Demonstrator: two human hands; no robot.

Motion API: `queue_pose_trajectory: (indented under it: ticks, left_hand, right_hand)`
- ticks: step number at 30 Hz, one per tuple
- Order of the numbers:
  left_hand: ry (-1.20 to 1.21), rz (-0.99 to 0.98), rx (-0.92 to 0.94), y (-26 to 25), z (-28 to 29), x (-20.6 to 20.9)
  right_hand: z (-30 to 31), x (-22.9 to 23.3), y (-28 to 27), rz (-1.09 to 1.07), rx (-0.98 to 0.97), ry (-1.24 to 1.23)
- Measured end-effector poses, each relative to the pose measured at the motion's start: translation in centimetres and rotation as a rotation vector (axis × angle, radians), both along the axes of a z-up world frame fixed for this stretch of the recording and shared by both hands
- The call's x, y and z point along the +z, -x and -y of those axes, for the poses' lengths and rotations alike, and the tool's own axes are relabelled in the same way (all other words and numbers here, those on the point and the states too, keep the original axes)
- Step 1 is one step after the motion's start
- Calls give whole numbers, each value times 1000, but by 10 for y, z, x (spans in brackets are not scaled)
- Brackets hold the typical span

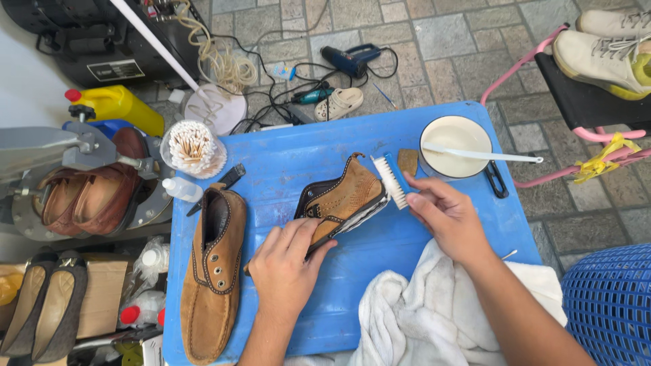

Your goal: The person cleans a brown loafer shoe by wiping the sole with a white cloth, brushing the sole with a blue brush, and wiping the upper with the cloth. The person handles the shoe repeatedly, turning it over to access different surfaces.

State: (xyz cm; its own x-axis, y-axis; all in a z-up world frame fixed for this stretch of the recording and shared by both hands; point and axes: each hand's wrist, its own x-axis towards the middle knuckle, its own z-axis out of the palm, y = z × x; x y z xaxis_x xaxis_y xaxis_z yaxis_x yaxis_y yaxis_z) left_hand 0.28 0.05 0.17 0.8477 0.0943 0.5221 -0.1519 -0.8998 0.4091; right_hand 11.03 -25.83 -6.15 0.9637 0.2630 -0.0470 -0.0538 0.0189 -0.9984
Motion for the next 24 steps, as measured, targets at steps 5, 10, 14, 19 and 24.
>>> queue_pose_trajectory:
  ticks: [5,10,14,19,24]
  left_hand:
    - [66,20,41,-2,-9,7]
    - [110,37,63,-7,-16,9]
    - [45,22,44,-8,-10,5]
    - [36,14,54,-13,-11,-1]
    - [5,5,92,-14,-5,-5]
  right_hand:
    - [-10,-8,17,-118,22,-25]
    - [-20,-3,20,-219,-12,-97]
    - [-29,14,18,61,-37,-106]
    - [-38,27,29,500,-145,332]
    - [-40,35,37,547,-146,439]
